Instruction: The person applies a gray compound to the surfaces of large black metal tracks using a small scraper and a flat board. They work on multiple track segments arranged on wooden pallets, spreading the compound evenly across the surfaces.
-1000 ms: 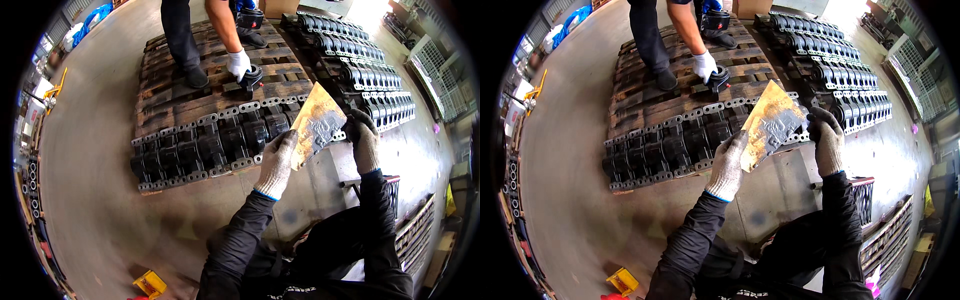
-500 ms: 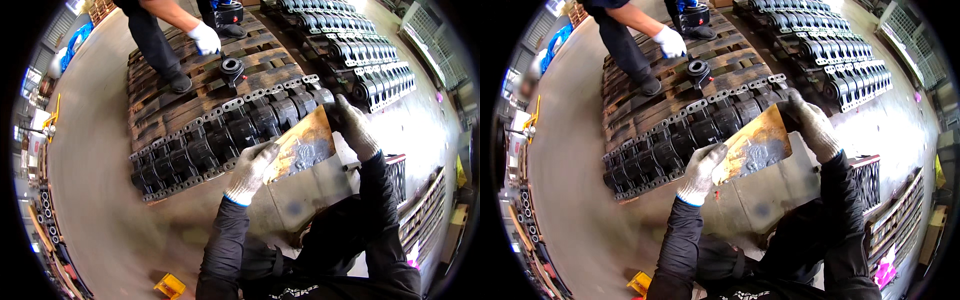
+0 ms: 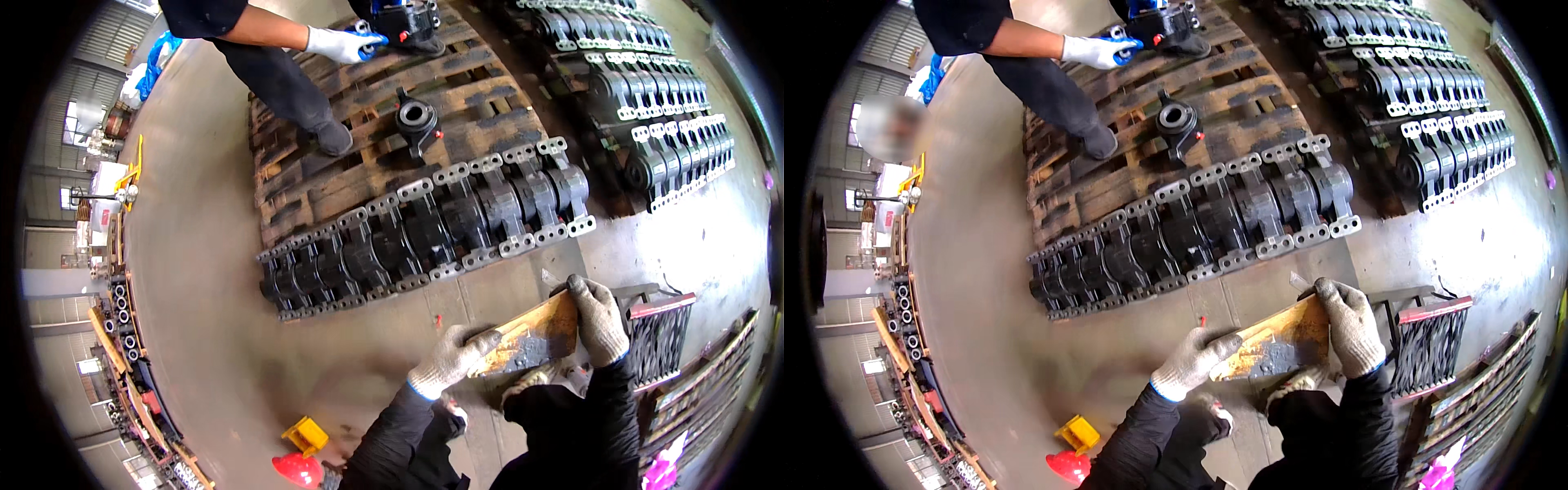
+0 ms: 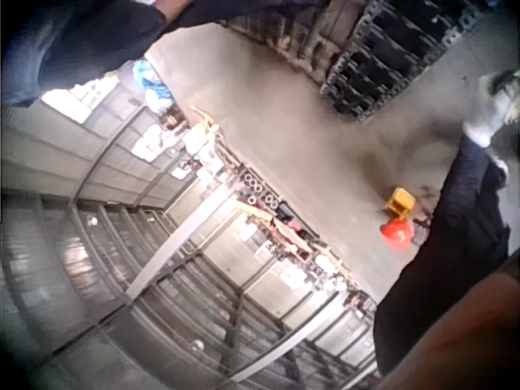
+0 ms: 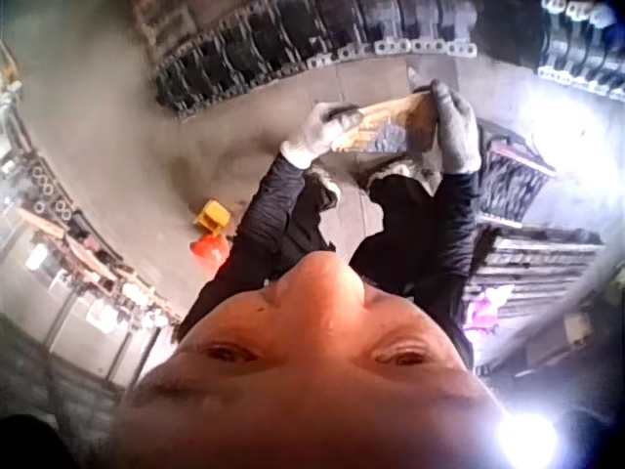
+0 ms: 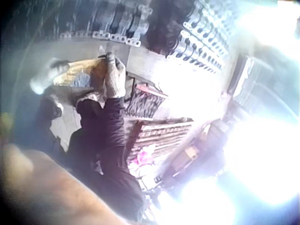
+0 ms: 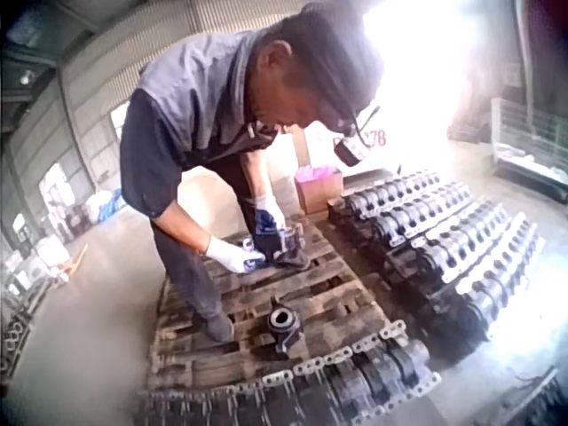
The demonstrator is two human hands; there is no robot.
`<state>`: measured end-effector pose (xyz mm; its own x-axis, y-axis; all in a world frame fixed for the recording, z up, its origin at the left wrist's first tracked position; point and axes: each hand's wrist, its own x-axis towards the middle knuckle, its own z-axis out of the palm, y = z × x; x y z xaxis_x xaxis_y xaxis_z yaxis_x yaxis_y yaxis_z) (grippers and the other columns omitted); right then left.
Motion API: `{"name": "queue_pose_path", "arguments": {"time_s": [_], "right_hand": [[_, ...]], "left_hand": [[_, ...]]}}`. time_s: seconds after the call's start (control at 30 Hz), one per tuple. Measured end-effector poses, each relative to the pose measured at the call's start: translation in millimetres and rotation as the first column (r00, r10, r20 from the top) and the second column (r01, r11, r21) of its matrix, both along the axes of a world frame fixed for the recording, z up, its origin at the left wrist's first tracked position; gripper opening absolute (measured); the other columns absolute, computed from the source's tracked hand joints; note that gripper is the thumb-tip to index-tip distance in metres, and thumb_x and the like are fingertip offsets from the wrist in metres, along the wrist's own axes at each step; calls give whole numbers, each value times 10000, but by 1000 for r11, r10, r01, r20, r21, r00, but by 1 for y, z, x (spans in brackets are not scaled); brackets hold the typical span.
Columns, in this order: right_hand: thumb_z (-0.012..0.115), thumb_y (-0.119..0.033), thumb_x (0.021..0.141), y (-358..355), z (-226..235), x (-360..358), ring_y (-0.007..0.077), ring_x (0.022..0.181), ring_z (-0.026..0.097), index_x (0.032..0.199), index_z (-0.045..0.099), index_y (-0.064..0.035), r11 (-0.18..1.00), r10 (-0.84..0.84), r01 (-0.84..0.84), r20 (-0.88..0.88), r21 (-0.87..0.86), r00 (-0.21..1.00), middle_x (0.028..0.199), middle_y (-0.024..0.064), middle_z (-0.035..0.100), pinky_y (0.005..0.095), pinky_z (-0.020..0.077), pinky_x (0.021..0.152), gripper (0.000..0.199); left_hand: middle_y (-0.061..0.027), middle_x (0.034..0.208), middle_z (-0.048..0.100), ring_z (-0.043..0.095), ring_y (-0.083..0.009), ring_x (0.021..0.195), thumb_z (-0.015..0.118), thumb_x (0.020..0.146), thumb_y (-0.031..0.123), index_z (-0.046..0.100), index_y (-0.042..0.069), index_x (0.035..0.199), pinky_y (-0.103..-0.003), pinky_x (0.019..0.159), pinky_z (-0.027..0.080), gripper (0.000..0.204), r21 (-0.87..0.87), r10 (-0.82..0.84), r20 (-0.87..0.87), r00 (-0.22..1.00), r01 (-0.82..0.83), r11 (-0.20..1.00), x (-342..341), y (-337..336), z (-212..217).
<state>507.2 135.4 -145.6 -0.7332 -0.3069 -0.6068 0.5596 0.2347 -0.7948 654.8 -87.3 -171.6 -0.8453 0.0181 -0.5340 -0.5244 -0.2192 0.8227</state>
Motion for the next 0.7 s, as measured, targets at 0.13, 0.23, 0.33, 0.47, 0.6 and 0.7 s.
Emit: {"name": "queue_pose_path", "arguments": {"time_s": [0.13,0.23,0.33,0.47,0.6,0.7], "right_hand": [[567,-345,1039,17,-11,22,91,761,595,981,693,23,974,-209,214,60,-77,976,842,19,675,266,493,720,393],[567,-412,1037,36,-13,42,95,735,594,964,679,-2,910,-398,406,102,-84,912,828,16,657,262,486,693,431],[557,-435,1039,39,-6,63,100,722,597,976,672,-20,816,-526,562,228,-135,819,835,10,648,262,485,653,435],[551,-385,1052,73,2,83,116,776,591,991,653,-10,862,-502,505,212,44,839,865,16,638,318,493,672,394],[551,-397,1049,105,39,77,124,794,586,1000,655,-5,849,-528,503,203,162,825,873,23,636,325,492,692,409],[550,-406,1047,110,62,59,131,808,582,1006,657,-1,845,-532,499,206,191,822,879,28,634,331,490,707,421]], "left_hand": [[-129,1089,692,674,-206,956,698,954,273,594,1,1315,-361,831,545,464,-533,151,-241,959,-261,804,-4,21,47],[-152,1078,674,675,-292,942,713,908,300,615,41,1261,-403,787,560,449,-761,-210,-225,952,-37,647,-34,13,142],[-93,1007,673,667,-276,898,719,838,274,674,87,1135,-384,740,563,354,-865,-622,-126,773,221,451,-82,21,244],[-77,947,641,642,-234,872,625,888,239,645,34,1055,-351,722,548,265,-877,-889,63,454,450,168,-140,55,310],[-102,858,660,655,-230,826,634,850,196,699,11,896,-364,728,534,201,-942,-892,56,449,319,101,-174,85,363],[-102,872,660,656,-228,834,634,851,196,695,11,913,-361,728,537,205,-930,-905,74,418,357,89,-193,94,377]]}}
